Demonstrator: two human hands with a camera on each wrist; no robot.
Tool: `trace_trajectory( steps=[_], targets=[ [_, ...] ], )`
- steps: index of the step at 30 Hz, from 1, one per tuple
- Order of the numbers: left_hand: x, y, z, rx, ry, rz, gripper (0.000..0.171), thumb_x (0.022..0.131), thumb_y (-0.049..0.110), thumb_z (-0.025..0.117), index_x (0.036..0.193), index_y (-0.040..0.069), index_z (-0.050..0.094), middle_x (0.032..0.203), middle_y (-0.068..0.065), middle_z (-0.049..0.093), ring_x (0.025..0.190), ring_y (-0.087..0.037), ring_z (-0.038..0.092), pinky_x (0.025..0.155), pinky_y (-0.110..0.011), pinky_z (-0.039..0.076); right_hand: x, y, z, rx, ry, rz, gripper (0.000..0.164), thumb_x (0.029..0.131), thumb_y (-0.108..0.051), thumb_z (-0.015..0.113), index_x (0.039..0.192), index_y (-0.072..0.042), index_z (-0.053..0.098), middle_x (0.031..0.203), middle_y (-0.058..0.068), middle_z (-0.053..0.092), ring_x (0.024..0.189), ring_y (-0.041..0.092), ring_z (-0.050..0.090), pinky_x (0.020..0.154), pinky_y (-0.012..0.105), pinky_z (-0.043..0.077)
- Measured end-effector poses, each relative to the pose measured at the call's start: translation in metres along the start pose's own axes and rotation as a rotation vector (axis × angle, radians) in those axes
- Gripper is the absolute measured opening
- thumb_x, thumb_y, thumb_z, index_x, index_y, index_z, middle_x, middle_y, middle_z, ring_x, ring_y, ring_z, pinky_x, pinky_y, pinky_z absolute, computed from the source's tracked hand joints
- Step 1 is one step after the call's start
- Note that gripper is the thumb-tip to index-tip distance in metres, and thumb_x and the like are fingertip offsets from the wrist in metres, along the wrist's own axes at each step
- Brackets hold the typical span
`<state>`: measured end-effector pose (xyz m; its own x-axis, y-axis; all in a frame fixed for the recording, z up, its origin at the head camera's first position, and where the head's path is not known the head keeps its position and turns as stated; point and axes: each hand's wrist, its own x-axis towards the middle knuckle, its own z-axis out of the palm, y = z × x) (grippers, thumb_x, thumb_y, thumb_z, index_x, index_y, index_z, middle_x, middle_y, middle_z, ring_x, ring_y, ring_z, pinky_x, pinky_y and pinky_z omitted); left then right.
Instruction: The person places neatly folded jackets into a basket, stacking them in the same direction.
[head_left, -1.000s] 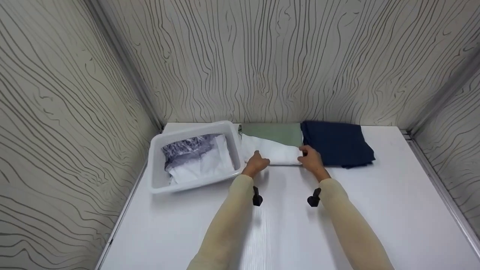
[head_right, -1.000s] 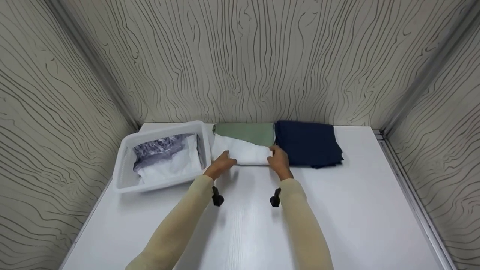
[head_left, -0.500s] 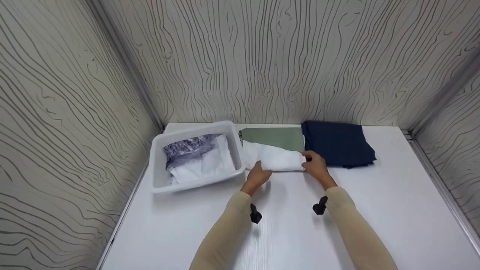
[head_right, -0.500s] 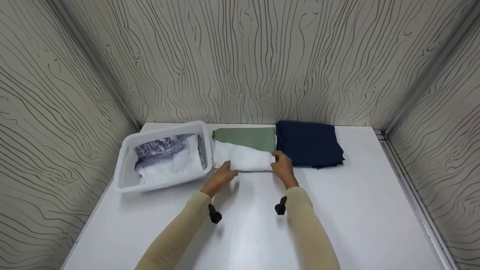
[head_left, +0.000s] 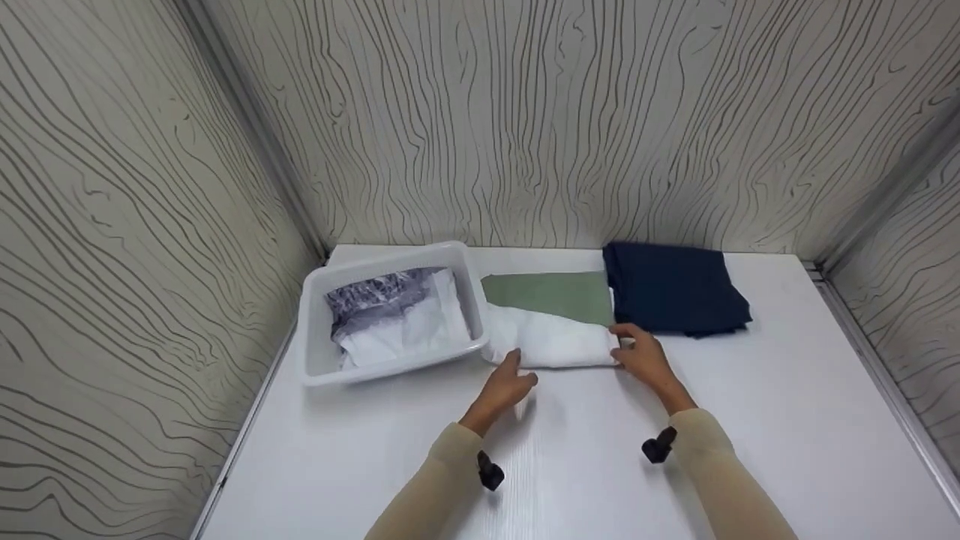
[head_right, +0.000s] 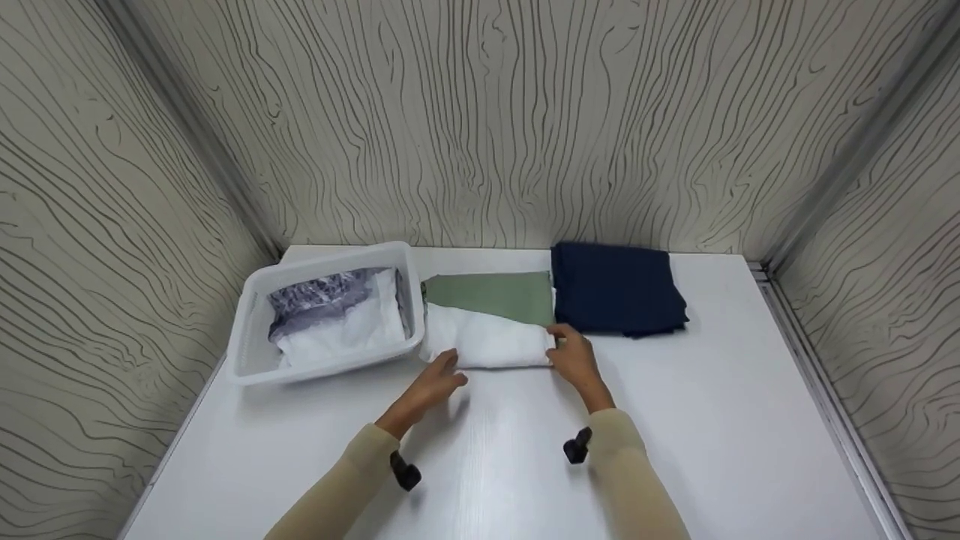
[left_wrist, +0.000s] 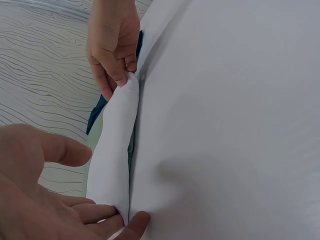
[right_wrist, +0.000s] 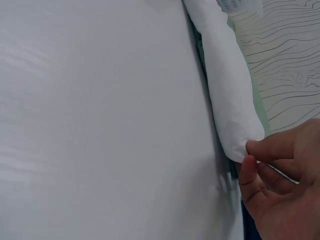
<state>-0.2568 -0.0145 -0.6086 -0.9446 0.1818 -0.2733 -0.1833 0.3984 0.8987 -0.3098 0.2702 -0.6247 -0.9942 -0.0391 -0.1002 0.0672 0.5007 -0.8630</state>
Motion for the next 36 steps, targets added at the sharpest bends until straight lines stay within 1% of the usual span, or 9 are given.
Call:
trace_trajectory(
  steps=[7, 10, 13, 17, 22, 25, 29, 32, 36],
  targets=[
    [-0.021, -0.007, -0.001, 0.052, 0.011, 0.021, 0.068, 0.099, 0.017, 0.06, 0.161, -0.004, 0.04, 0.162, -0.027, 0.047, 0.154, -0.043, 0.042, 0.126, -0.054, 0.035, -0.017, 0.005, -0.004, -0.098, 0.058, -0.017, 0.029, 0.104, -0.008, 0.061, 0.13, 0.003, 0.069, 0.133, 0.027, 0.068, 0.111, 0.033, 0.067, 0.084, 0.032, 0.055],
    [-0.022, -0.011, -0.002, 0.071, 0.08, 0.121, 0.058, 0.099, 0.01, 0.06, 0.154, -0.006, 0.048, 0.149, -0.028, 0.06, 0.142, -0.044, 0.056, 0.118, -0.055, 0.045, -0.018, 0.005, -0.004, -0.125, 0.09, -0.037, 0.024, 0.104, -0.009, 0.061, 0.123, 0.002, 0.072, 0.123, 0.023, 0.072, 0.112, 0.032, 0.066, 0.09, 0.034, 0.051],
    [-0.019, -0.017, -0.003, 0.106, 0.176, 0.26, 0.048, 0.097, 0.002, 0.06, 0.144, -0.008, 0.057, 0.135, -0.027, 0.067, 0.129, -0.043, 0.064, 0.109, -0.056, 0.051, -0.018, 0.002, -0.005, -0.133, 0.106, -0.038, 0.022, 0.105, -0.01, 0.061, 0.121, 0.002, 0.071, 0.118, 0.022, 0.072, 0.107, 0.029, 0.065, 0.088, 0.032, 0.05],
    [-0.012, -0.024, -0.006, 0.159, 0.274, 0.379, 0.041, 0.094, -0.004, 0.061, 0.134, -0.009, 0.063, 0.129, -0.026, 0.069, 0.128, -0.045, 0.061, 0.11, -0.057, 0.048, -0.016, -0.001, -0.005, -0.117, 0.142, -0.006, 0.025, 0.105, -0.012, 0.059, 0.123, 0.003, 0.067, 0.118, 0.023, 0.07, 0.104, 0.031, 0.065, 0.087, 0.034, 0.05],
    [-0.004, -0.033, -0.008, 0.208, 0.337, 0.46, 0.042, 0.089, -0.007, 0.062, 0.13, -0.011, 0.064, 0.132, -0.031, 0.063, 0.137, -0.056, 0.048, 0.117, -0.066, 0.037, -0.01, -0.003, -0.003, -0.069, 0.133, 0.049, 0.04, 0.108, -0.016, 0.056, 0.138, 0.009, 0.055, 0.135, 0.032, 0.061, 0.124, 0.045, 0.061, 0.105, 0.051, 0.05],
    [0.0, -0.035, -0.009, 0.18, 0.324, 0.424, 0.05, 0.09, -0.006, 0.062, 0.139, -0.012, 0.058, 0.145, -0.038, 0.053, 0.143, -0.059, 0.042, 0.119, -0.068, 0.034, -0.008, -0.005, 0.0, -0.069, 0.068, 0.085, 0.053, 0.11, -0.022, 0.054, 0.15, 0.011, 0.043, 0.146, 0.035, 0.054, 0.137, 0.048, 0.054, 0.114, 0.057, 0.045],
    [0.007, -0.034, -0.009, 0.121, 0.298, 0.297, 0.064, 0.093, -0.001, 0.061, 0.153, -0.014, 0.044, 0.157, -0.04, 0.041, 0.15, -0.055, 0.038, 0.123, -0.063, 0.035, -0.006, -0.008, 0.006, -0.08, 0.012, 0.112, 0.064, 0.11, -0.029, 0.053, 0.157, 0.012, 0.034, 0.152, 0.036, 0.05, 0.142, 0.048, 0.051, 0.116, 0.057, 0.043],
    [0.014, -0.031, -0.009, 0.113, 0.323, 0.241, 0.068, 0.094, 0.001, 0.061, 0.156, -0.015, 0.039, 0.157, -0.038, 0.044, 0.15, -0.052, 0.041, 0.124, -0.058, 0.036, -0.004, -0.011, 0.009, -0.085, 0.01, 0.114, 0.067, 0.11, -0.031, 0.054, 0.156, 0.012, 0.033, 0.151, 0.037, 0.051, 0.14, 0.049, 0.052, 0.114, 0.057, 0.045],
    [0.02, -0.026, -0.01, 0.098, 0.378, 0.207, 0.059, 0.095, 0.002, 0.06, 0.15, -0.014, 0.048, 0.146, -0.035, 0.058, 0.142, -0.048, 0.054, 0.118, -0.055, 0.045, -0.003, -0.012, 0.012, -0.068, 0.01, 0.142, 0.069, 0.109, -0.033, 0.055, 0.158, 0.011, 0.033, 0.152, 0.037, 0.05, 0.14, 0.048, 0.052, 0.113, 0.057, 0.046]
  ],
)
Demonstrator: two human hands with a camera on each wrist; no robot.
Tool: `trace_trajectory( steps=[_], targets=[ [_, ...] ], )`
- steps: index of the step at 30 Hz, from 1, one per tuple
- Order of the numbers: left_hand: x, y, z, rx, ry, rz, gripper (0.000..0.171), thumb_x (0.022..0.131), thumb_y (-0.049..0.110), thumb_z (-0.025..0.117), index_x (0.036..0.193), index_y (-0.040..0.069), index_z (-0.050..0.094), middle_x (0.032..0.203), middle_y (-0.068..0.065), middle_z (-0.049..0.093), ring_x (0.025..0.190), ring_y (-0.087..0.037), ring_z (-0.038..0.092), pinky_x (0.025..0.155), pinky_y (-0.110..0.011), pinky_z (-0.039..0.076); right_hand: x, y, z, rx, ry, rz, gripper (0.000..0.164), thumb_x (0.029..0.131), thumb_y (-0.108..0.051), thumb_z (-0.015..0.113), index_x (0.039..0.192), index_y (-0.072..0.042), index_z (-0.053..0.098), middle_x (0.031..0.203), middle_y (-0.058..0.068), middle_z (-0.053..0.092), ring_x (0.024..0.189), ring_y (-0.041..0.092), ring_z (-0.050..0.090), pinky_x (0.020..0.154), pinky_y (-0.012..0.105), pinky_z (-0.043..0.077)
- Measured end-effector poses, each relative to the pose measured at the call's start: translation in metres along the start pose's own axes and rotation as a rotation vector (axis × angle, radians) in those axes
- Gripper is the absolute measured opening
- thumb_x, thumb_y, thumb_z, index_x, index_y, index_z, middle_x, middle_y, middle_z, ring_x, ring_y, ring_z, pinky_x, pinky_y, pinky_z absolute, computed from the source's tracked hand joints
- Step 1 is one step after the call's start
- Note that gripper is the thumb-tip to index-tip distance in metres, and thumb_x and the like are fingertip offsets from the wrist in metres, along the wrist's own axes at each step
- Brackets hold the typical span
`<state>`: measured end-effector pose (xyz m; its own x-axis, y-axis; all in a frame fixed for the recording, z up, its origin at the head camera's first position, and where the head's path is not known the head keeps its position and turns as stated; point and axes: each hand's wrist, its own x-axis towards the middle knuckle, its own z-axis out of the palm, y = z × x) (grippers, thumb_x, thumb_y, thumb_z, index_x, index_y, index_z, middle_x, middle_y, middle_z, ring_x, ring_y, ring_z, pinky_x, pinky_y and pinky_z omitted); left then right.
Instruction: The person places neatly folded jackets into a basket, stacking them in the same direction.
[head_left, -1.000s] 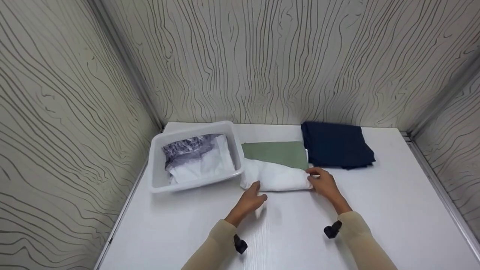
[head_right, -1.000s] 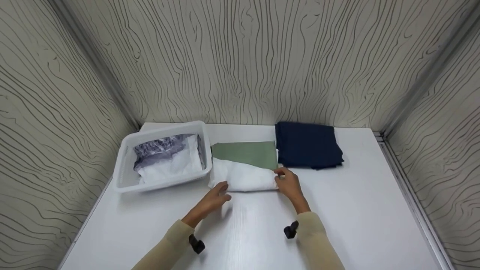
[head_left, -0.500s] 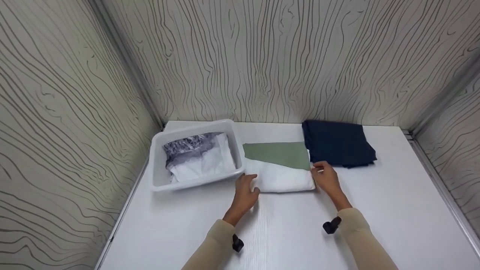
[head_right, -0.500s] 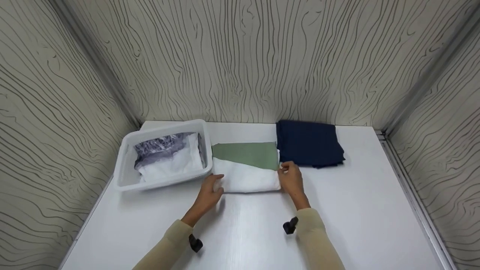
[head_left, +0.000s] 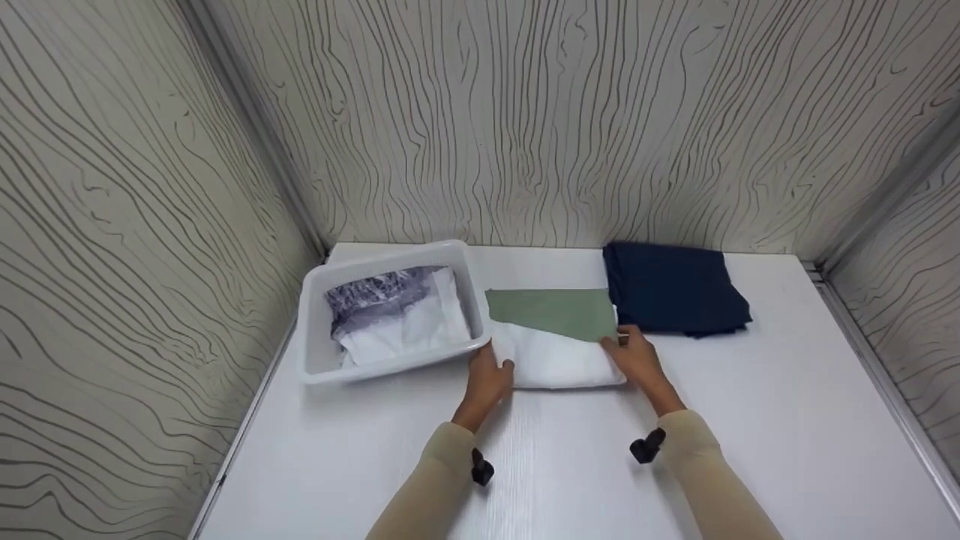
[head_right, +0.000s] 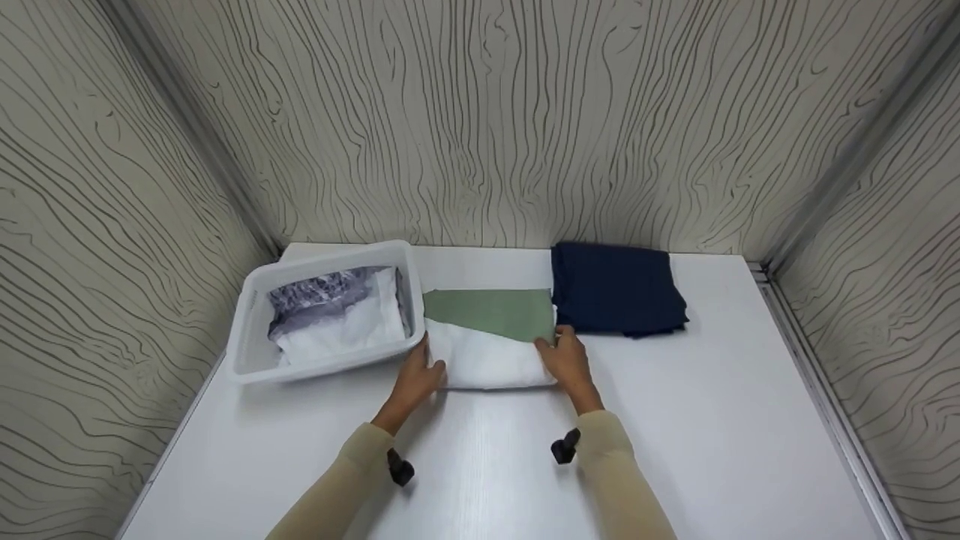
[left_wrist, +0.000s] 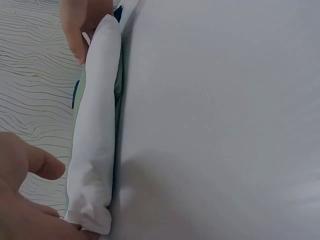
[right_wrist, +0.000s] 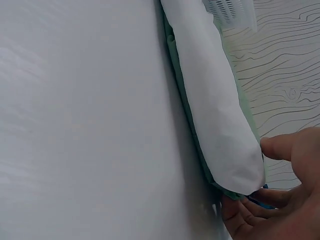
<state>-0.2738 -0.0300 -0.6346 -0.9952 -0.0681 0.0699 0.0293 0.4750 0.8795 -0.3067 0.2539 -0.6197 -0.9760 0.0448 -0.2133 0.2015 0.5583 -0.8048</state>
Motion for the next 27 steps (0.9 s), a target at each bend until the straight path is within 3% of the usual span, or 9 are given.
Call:
trace_trajectory(
  steps=[7, 16, 22, 27],
  targets=[
    [0.005, 0.0, 0.005, -0.067, 0.047, -0.033, 0.053, 0.096, 0.008, 0.065, 0.143, -0.015, 0.055, 0.134, -0.034, 0.067, 0.132, -0.048, 0.062, 0.113, -0.056, 0.049, 0.0, 0.004, 0.0, 0.056, -0.039, 0.048, 0.083, 0.107, -0.04, 0.056, 0.163, 0.011, 0.024, 0.162, 0.038, 0.037, 0.151, 0.05, 0.039, 0.123, 0.06, 0.036],
    [0.004, -0.001, 0.013, -0.373, 0.075, -0.15, 0.072, 0.092, 0.005, 0.069, 0.155, -0.016, 0.038, 0.156, -0.033, 0.05, 0.149, -0.044, 0.047, 0.124, -0.054, 0.038, -0.005, 0.008, 0.001, 0.089, -0.096, 0.065, 0.092, 0.105, -0.043, 0.061, 0.163, 0.013, 0.019, 0.167, 0.038, 0.029, 0.155, 0.051, 0.032, 0.128, 0.06, 0.028],
    [0.006, 0.001, 0.011, -0.408, 0.04, -0.146, 0.062, 0.09, 0.006, 0.067, 0.146, -0.014, 0.05, 0.143, -0.028, 0.062, 0.134, -0.037, 0.058, 0.117, -0.05, 0.045, -0.009, 0.008, 0.001, 0.116, -0.101, 0.063, 0.087, 0.104, -0.044, 0.064, 0.16, 0.012, 0.029, 0.162, 0.036, 0.04, 0.149, 0.048, 0.043, 0.124, 0.058, 0.036],
    [0.006, -0.003, 0.011, -0.443, -0.003, -0.171, 0.07, 0.093, 0.009, 0.064, 0.155, -0.012, 0.04, 0.153, -0.028, 0.054, 0.144, -0.038, 0.051, 0.124, -0.051, 0.038, -0.011, 0.01, 0.004, 0.12, -0.086, 0.05, 0.081, 0.104, -0.046, 0.064, 0.156, 0.011, 0.039, 0.156, 0.034, 0.048, 0.143, 0.045, 0.051, 0.121, 0.056, 0.04]
  ],
)
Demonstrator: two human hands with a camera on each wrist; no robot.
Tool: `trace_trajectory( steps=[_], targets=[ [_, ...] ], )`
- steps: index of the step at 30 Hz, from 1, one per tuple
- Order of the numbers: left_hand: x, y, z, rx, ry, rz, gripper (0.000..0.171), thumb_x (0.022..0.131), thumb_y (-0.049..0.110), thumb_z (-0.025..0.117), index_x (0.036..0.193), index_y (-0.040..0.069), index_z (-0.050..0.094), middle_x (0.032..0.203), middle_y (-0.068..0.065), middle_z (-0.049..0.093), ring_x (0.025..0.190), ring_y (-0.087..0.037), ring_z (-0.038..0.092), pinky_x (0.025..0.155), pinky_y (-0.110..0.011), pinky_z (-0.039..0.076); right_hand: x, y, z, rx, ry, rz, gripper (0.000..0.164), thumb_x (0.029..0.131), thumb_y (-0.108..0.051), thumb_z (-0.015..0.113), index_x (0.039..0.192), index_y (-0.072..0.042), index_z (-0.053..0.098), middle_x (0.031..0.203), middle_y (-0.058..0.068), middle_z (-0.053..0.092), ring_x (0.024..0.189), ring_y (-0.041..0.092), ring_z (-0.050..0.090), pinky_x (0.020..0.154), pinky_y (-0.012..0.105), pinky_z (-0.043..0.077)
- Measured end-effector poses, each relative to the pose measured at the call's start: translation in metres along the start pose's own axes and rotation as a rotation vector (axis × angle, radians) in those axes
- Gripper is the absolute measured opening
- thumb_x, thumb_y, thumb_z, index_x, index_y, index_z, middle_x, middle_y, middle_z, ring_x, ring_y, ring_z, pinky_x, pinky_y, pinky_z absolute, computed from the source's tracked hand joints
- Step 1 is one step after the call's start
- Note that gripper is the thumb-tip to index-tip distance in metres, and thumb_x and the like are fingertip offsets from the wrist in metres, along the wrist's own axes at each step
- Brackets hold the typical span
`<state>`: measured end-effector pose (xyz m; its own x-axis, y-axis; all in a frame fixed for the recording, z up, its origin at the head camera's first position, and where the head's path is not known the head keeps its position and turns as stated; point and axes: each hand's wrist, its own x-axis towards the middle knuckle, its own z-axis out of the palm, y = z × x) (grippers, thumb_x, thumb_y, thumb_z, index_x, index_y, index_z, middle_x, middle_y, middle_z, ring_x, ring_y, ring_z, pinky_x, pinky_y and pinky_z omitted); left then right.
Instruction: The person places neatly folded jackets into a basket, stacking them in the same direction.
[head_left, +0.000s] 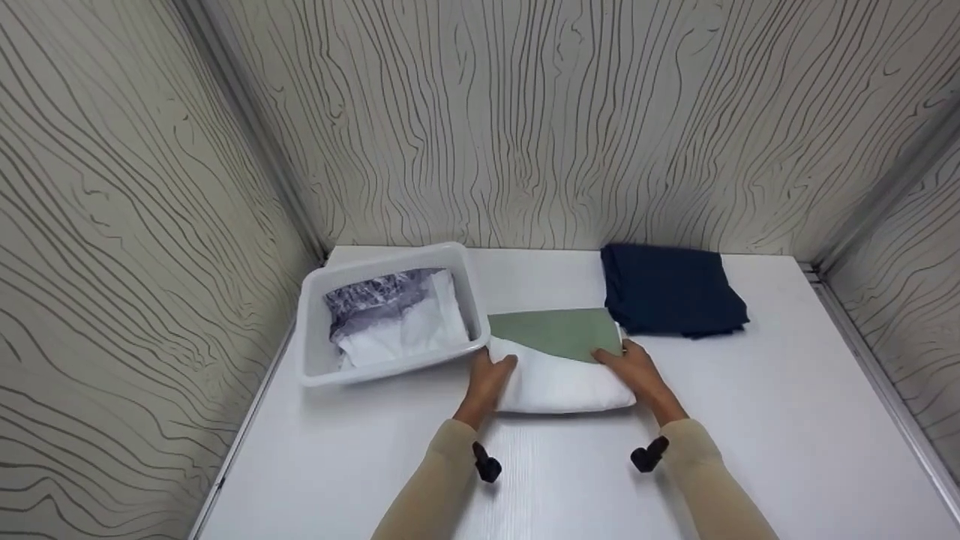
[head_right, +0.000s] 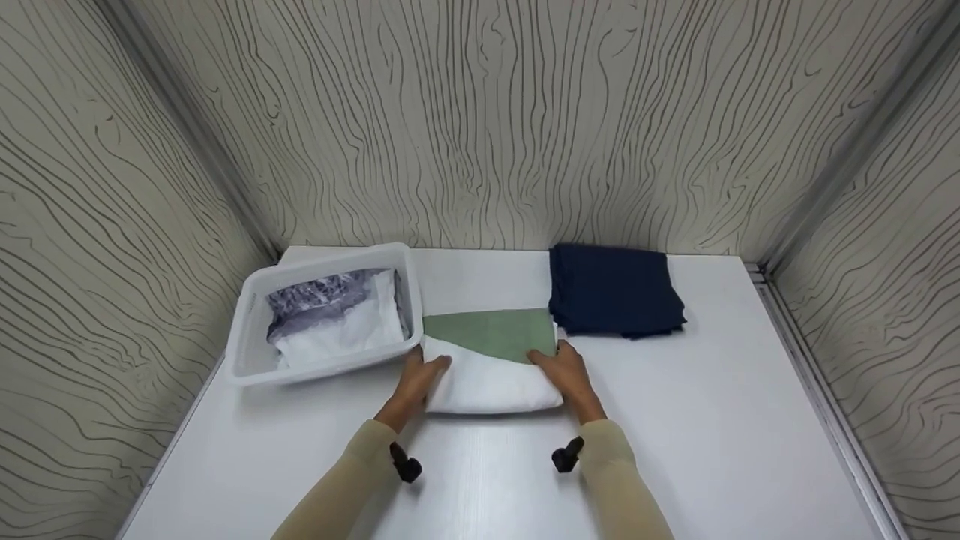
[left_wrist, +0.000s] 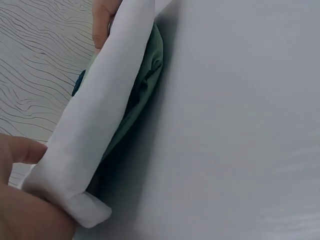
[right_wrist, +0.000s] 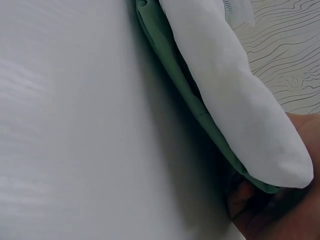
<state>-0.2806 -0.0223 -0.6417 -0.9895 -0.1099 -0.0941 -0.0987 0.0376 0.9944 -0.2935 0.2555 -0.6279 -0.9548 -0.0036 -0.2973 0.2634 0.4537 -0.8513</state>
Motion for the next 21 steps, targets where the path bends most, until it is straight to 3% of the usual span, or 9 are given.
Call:
trace_trajectory(
  steps=[7, 12, 17, 19, 21],
  targets=[
    [0.001, -0.003, 0.003, -0.101, -0.028, -0.064, 0.077, 0.102, 0.017, 0.06, 0.165, -0.006, 0.024, 0.168, -0.026, 0.037, 0.157, -0.04, 0.035, 0.131, -0.052, 0.026, 0.0, 0.006, -0.001, 0.075, -0.014, -0.001, 0.083, 0.104, -0.038, 0.065, 0.164, 0.006, 0.029, 0.166, 0.031, 0.037, 0.153, 0.045, 0.039, 0.127, 0.058, 0.031],
    [0.001, -0.01, 0.006, -0.12, -0.055, -0.073, 0.08, 0.101, 0.014, 0.06, 0.166, -0.005, 0.018, 0.171, -0.024, 0.03, 0.16, -0.038, 0.029, 0.133, -0.051, 0.021, -0.003, 0.009, -0.001, 0.142, -0.025, 0.011, 0.089, 0.105, -0.03, 0.063, 0.169, 0.001, 0.009, 0.174, 0.029, 0.018, 0.162, 0.045, 0.021, 0.132, 0.059, 0.018],
    [0.001, -0.012, 0.008, -0.094, -0.083, -0.053, 0.079, 0.103, 0.011, 0.059, 0.167, -0.004, 0.016, 0.172, -0.025, 0.027, 0.162, -0.039, 0.023, 0.133, -0.053, 0.017, -0.007, 0.016, -0.003, 0.145, -0.016, -0.114, 0.102, 0.106, -0.024, 0.063, 0.171, -0.025, -0.015, 0.179, 0.021, -0.012, 0.165, 0.045, -0.005, 0.132, 0.064, 0.006],
    [0.001, -0.013, 0.007, -0.063, -0.101, -0.024, 0.079, 0.104, 0.011, 0.059, 0.168, -0.003, 0.014, 0.173, -0.025, 0.024, 0.163, -0.04, 0.021, 0.133, -0.055, 0.016, -0.007, 0.018, -0.005, 0.136, -0.013, -0.172, 0.1, 0.108, -0.024, 0.062, 0.171, -0.033, -0.014, 0.179, 0.015, -0.015, 0.165, 0.045, -0.008, 0.131, 0.067, 0.005],
    [0.0, -0.014, 0.006, -0.01, -0.129, 0.009, 0.082, 0.106, 0.013, 0.058, 0.17, 0.003, 0.01, 0.176, -0.022, 0.018, 0.165, -0.04, 0.015, 0.133, -0.057, 0.014, -0.008, 0.02, -0.006, 0.125, -0.013, -0.216, 0.09, 0.11, -0.023, 0.06, 0.173, -0.034, -0.002, 0.181, 0.011, -0.007, 0.166, 0.042, -0.006, 0.131, 0.067, 0.005]
  ],
)
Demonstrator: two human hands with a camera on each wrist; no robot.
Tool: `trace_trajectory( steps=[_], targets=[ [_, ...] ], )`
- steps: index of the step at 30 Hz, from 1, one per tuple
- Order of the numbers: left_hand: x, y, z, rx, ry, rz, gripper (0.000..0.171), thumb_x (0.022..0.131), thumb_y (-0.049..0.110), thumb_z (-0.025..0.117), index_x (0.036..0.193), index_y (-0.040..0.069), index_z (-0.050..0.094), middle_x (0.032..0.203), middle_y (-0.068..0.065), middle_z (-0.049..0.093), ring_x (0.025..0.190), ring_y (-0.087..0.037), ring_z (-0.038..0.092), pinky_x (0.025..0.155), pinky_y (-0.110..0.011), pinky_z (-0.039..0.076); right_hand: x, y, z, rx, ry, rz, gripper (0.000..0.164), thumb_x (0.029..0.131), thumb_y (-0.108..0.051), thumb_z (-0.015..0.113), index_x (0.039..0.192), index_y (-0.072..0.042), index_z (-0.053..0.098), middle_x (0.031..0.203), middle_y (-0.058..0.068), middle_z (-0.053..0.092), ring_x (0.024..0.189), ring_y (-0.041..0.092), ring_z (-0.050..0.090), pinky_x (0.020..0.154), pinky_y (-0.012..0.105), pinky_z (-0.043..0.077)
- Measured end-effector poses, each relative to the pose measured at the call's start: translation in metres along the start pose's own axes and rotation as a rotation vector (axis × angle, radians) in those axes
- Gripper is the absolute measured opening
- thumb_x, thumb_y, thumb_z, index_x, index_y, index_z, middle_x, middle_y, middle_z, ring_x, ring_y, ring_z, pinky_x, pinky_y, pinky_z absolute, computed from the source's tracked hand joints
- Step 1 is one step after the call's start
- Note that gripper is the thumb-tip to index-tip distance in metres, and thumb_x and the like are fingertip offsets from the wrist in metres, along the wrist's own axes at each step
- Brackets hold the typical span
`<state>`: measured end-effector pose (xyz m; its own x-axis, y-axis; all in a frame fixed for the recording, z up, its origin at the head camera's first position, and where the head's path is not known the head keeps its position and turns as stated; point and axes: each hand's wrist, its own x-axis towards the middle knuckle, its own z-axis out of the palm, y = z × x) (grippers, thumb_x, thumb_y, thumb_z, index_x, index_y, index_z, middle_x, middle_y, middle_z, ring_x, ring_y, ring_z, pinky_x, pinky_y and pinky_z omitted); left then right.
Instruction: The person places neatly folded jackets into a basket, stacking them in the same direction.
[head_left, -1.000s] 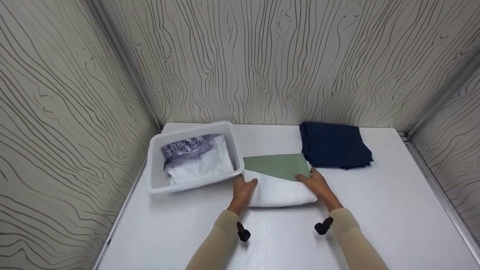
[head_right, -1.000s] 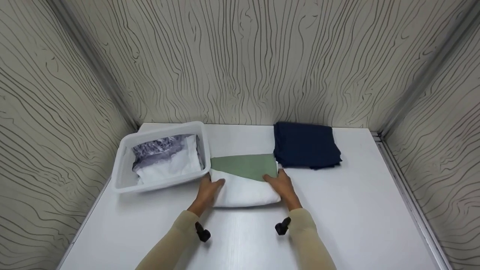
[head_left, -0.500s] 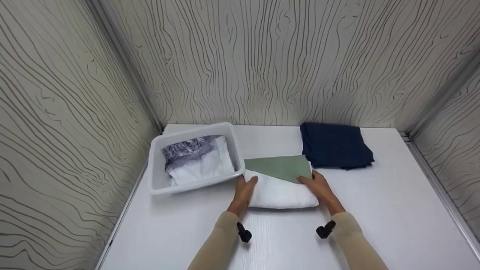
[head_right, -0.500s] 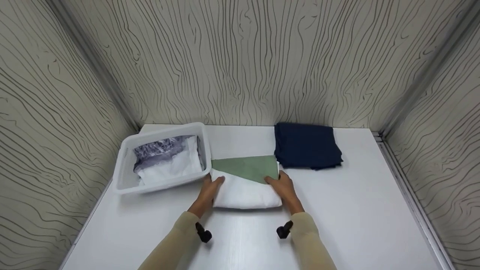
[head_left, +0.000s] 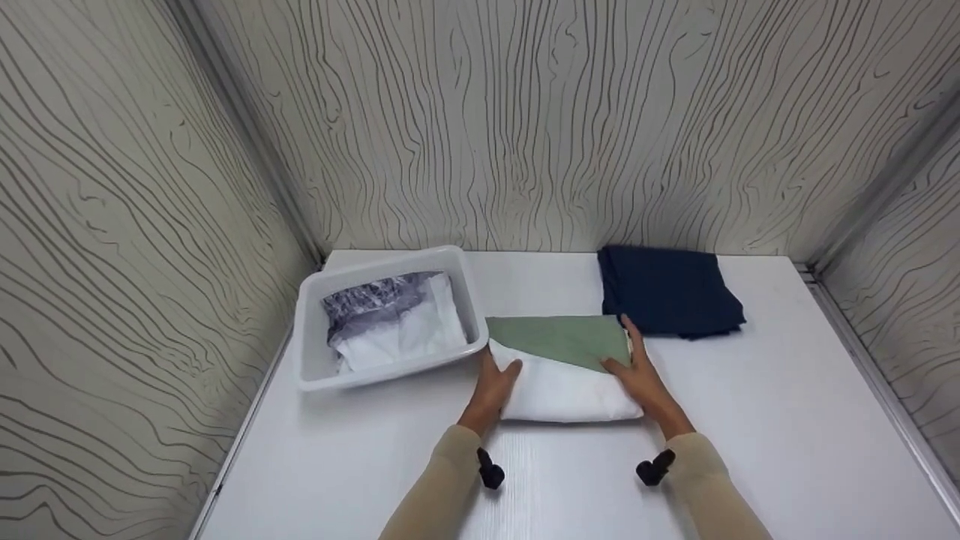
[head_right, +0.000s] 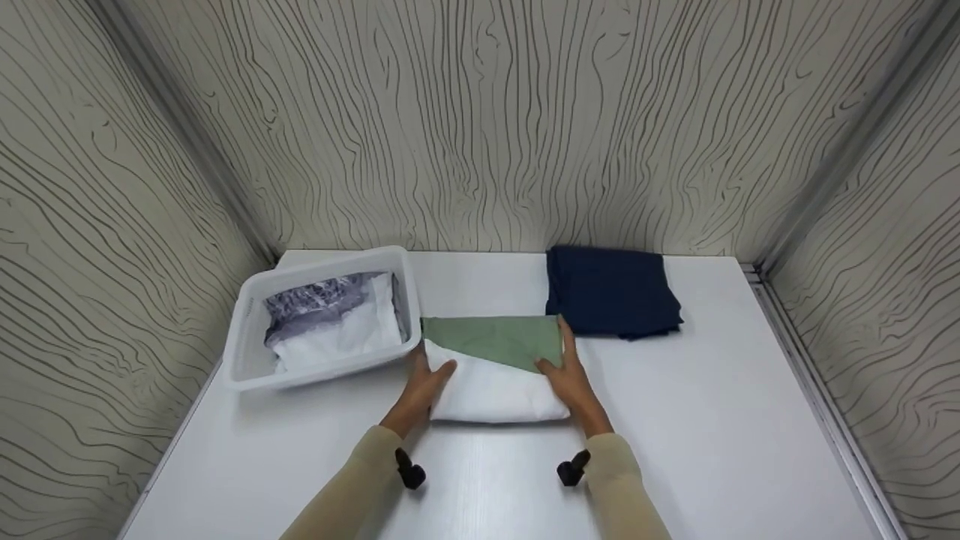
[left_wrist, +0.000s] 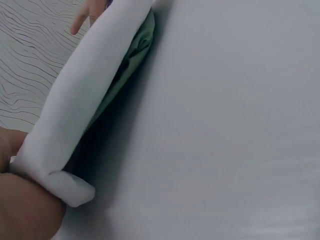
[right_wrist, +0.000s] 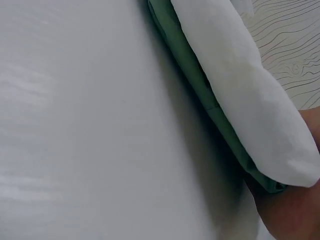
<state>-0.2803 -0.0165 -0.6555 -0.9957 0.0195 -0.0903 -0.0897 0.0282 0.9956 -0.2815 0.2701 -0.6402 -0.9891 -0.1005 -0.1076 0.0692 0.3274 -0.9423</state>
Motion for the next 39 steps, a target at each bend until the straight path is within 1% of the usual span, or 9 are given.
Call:
trace_trajectory(
  steps=[2, 4, 7, 9, 12, 19, 23, 28, 39],
  targets=[
    [-0.001, -0.001, -0.002, 0.049, -0.039, 0.019, 0.077, 0.108, 0.015, 0.056, 0.172, 0.008, 0.013, 0.178, -0.02, 0.016, 0.165, -0.041, 0.013, 0.133, -0.059, 0.015, -0.001, 0.001, -0.001, -0.003, -0.019, -0.029, 0.076, 0.111, -0.022, 0.058, 0.173, -0.026, 0.015, 0.181, 0.012, 0.007, 0.166, 0.041, 0.001, 0.132, 0.065, 0.007],
    [-0.001, -0.001, -0.003, 0.077, -0.082, 0.026, 0.069, 0.11, 0.018, 0.054, 0.171, 0.013, 0.023, 0.178, -0.017, 0.02, 0.165, -0.041, 0.014, 0.132, -0.06, 0.018, -0.001, 0.002, -0.002, 0.003, -0.04, -0.033, 0.063, 0.111, -0.024, 0.058, 0.169, -0.019, 0.032, 0.178, 0.012, 0.021, 0.167, 0.039, 0.007, 0.133, 0.062, 0.008],
    [-0.001, -0.001, -0.006, 0.063, -0.126, 0.005, 0.057, 0.109, 0.02, 0.056, 0.165, 0.017, 0.043, 0.174, -0.015, 0.032, 0.164, -0.041, 0.02, 0.13, -0.062, 0.023, 0.0, 0.002, -0.004, 0.033, -0.069, 0.011, 0.056, 0.11, -0.028, 0.061, 0.163, -0.017, 0.046, 0.176, 0.013, 0.028, 0.166, 0.04, 0.01, 0.133, 0.062, 0.008],
    [0.0, -0.002, -0.007, 0.042, -0.133, -0.023, 0.056, 0.106, 0.021, 0.061, 0.161, 0.018, 0.05, 0.172, -0.013, 0.037, 0.163, -0.04, 0.023, 0.129, -0.061, 0.024, 0.0, 0.003, -0.006, 0.053, -0.087, 0.052, 0.06, 0.108, -0.032, 0.064, 0.163, -0.02, 0.045, 0.178, 0.012, 0.023, 0.166, 0.04, 0.007, 0.132, 0.064, 0.006],
    [0.0, -0.002, -0.008, 0.012, -0.134, -0.057, 0.063, 0.1, 0.021, 0.07, 0.16, 0.021, 0.051, 0.172, -0.013, 0.037, 0.163, -0.04, 0.022, 0.129, -0.062, 0.024, 0.0, 0.004, -0.008, 0.079, -0.121, 0.097, 0.07, 0.105, -0.034, 0.069, 0.167, -0.026, 0.038, 0.181, 0.01, 0.011, 0.167, 0.039, -0.001, 0.131, 0.067, 0.005],
    [0.0, -0.003, -0.009, -0.044, -0.153, -0.111, 0.078, 0.089, 0.013, 0.079, 0.16, 0.032, 0.051, 0.175, -0.008, 0.032, 0.165, -0.037, 0.017, 0.129, -0.061, 0.023, 0.0, 0.008, -0.011, 0.099, -0.144, 0.132, 0.085, 0.101, -0.031, 0.074, 0.171, -0.03, 0.026, 0.181, 0.011, -0.001, 0.166, 0.04, -0.009, 0.13, 0.069, 0.001],
    [-0.001, -0.006, -0.01, -0.041, -0.147, -0.107, 0.08, 0.088, 0.01, 0.079, 0.159, 0.034, 0.051, 0.175, -0.004, 0.033, 0.165, -0.037, 0.016, 0.128, -0.062, 0.024, 0.0, 0.008, -0.012, 0.104, -0.163, 0.129, 0.089, 0.1, -0.028, 0.076, 0.172, -0.031, 0.023, 0.181, 0.011, -0.005, 0.166, 0.04, -0.011, 0.129, 0.07, 0.0],
    [0.0, -0.004, -0.009, -0.014, -0.144, -0.074, 0.081, 0.086, 0.008, 0.078, 0.159, 0.031, 0.052, 0.173, -0.006, 0.037, 0.164, -0.037, 0.019, 0.128, -0.06, 0.027, -0.003, 0.007, -0.015, 0.116, -0.173, 0.118, 0.094, 0.097, -0.025, 0.079, 0.172, -0.031, 0.023, 0.181, 0.011, -0.005, 0.166, 0.04, -0.012, 0.128, 0.072, -0.002],
    [0.003, 0.028, -0.005, 0.056, -0.177, -0.011, 0.081, 0.091, 0.015, 0.079, 0.163, 0.032, 0.046, 0.174, -0.004, 0.035, 0.164, -0.036, 0.021, 0.128, -0.063, 0.026, -0.002, -0.013, -0.032, 0.119, -0.146, 0.075, 0.094, 0.096, -0.027, 0.08, 0.172, -0.03, 0.024, 0.181, 0.008, -0.005, 0.166, 0.042, -0.012, 0.128, 0.073, -0.001]
  ],
)
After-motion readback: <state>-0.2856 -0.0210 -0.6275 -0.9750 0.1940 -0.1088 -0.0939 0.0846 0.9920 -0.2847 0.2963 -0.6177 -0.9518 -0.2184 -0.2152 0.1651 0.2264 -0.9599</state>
